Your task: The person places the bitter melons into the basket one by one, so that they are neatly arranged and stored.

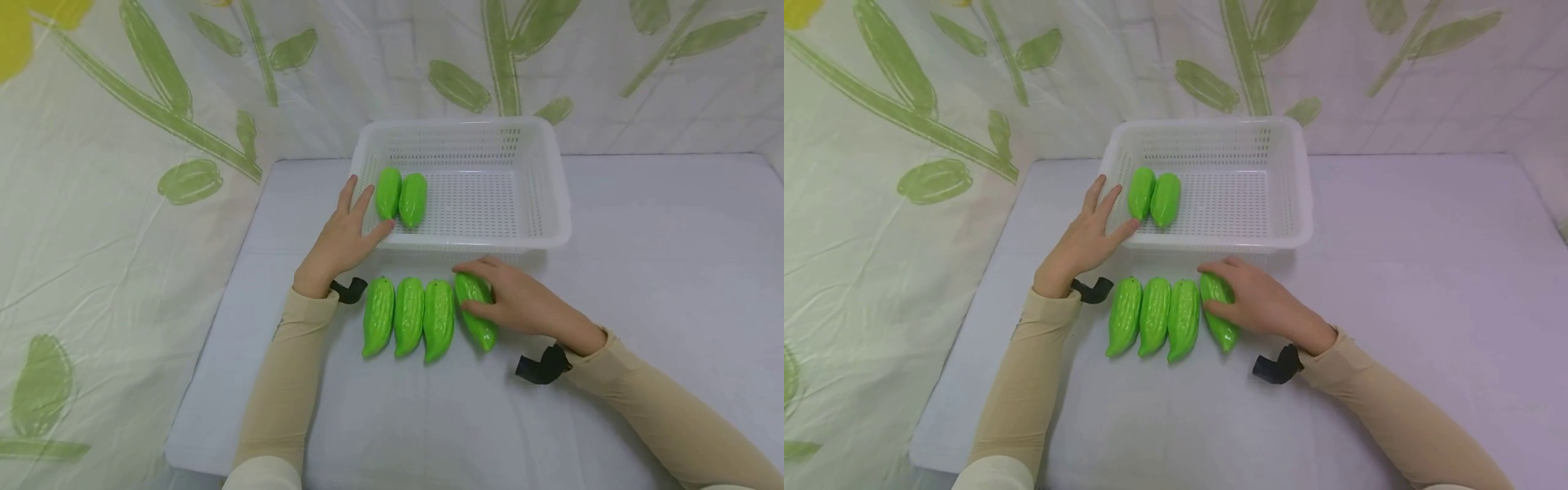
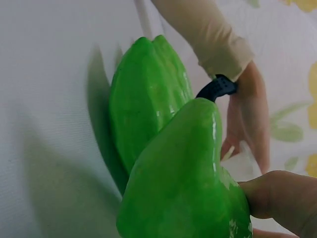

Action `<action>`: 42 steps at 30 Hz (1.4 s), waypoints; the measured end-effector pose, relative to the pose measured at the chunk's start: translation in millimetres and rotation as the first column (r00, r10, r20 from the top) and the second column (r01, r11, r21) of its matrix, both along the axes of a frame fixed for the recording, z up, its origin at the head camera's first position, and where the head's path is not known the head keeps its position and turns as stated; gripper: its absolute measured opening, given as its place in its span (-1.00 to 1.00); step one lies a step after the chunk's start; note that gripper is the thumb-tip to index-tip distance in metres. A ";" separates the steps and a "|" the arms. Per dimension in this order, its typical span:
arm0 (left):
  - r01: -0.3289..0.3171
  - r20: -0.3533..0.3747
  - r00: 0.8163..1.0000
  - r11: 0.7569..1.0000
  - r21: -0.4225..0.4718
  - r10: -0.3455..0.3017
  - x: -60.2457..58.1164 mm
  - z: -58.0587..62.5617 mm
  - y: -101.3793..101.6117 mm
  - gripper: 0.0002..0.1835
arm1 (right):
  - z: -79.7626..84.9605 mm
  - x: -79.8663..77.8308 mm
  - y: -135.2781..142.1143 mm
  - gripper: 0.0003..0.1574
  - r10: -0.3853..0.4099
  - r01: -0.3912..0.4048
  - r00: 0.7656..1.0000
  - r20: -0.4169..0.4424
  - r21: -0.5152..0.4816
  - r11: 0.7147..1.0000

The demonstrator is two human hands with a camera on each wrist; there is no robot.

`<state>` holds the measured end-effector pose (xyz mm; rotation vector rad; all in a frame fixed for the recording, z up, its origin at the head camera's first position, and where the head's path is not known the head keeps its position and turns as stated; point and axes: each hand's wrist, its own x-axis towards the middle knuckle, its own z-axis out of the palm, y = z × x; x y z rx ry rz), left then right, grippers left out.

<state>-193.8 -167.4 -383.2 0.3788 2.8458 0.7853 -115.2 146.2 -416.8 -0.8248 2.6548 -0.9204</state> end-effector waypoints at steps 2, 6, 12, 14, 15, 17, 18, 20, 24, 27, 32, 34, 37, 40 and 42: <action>-0.001 0.001 1.000 1.000 -0.001 0.001 0.0 -0.2 0.0 -0.06 | 2.6 0.0 0.6 -0.25 0.001 -0.001 1.000 -0.005 -0.009 1.000; -0.004 0.002 1.000 1.000 -0.004 0.004 0.1 -0.6 0.3 -0.06 | 7.7 1.0 2.5 -0.24 0.004 -0.004 1.000 -0.013 -0.016 1.000; -0.003 0.001 1.000 1.000 -0.006 0.003 0.3 -0.8 -0.2 -0.06 | 16.6 3.4 5.4 -0.24 0.004 -0.005 1.000 -0.016 -0.046 0.999; -0.001 -0.002 1.000 1.000 -0.005 0.001 0.2 -1.0 -0.4 -0.06 | 19.5 4.1 6.0 -0.25 0.006 -0.006 1.000 -0.013 -0.058 0.998; 0.000 -0.003 1.000 1.000 -0.004 0.000 0.2 -1.1 -0.4 -0.06 | 20.6 4.4 6.3 -0.25 0.008 -0.009 1.000 -0.012 -0.063 0.998; 0.003 -0.005 1.000 1.000 -0.002 -0.003 0.0 -1.4 -0.5 -0.06 | 22.7 5.2 6.7 -0.25 0.012 -0.012 1.000 -0.008 -0.070 0.997; 0.003 -0.006 1.000 1.000 -0.002 -0.003 0.0 -1.5 -0.7 -0.06 | 23.7 5.5 6.9 -0.25 0.012 -0.013 1.000 -0.006 -0.075 0.997; 0.005 -0.006 1.000 1.000 0.000 -0.005 0.0 -1.7 -0.8 -0.06 | 25.5 6.2 7.2 -0.26 0.016 -0.016 1.000 -0.005 -0.086 0.996; 0.007 -0.006 1.000 1.000 0.005 -0.007 0.1 -2.0 -0.9 -0.06 | 29.2 6.7 8.2 -0.26 0.022 -0.023 1.000 -0.010 -0.120 0.993; 0.008 -0.006 1.000 1.000 0.007 -0.007 0.1 -2.0 -0.8 -0.06 | 31.3 6.6 9.0 -0.26 0.027 -0.029 1.000 -0.015 -0.141 0.990; 0.006 -0.007 1.000 1.000 0.008 -0.006 0.3 -1.6 -1.0 -0.06 | 33.6 7.1 10.5 -0.27 0.025 -0.028 1.000 -0.017 -0.162 0.986; 0.006 -0.006 1.000 1.000 0.008 -0.006 0.3 -1.4 -0.9 -0.06 | 34.1 7.4 11.0 -0.27 0.025 -0.027 1.000 -0.016 -0.174 0.984; 0.006 -0.005 1.000 1.000 0.007 -0.006 0.2 -1.4 -0.7 -0.06 | 35.1 7.8 11.8 -0.27 0.025 -0.027 1.000 -0.012 -0.190 0.981; 0.007 -0.007 1.000 1.000 0.005 -0.007 -0.2 -1.6 -0.4 -0.06 | 36.0 8.1 12.8 -0.28 0.023 -0.024 1.000 -0.006 -0.202 0.979; 0.007 -0.008 1.000 1.000 0.004 -0.007 -0.8 -2.1 -0.6 -0.07 | 36.7 8.1 13.4 -0.28 0.021 -0.020 1.000 0.001 -0.214 0.977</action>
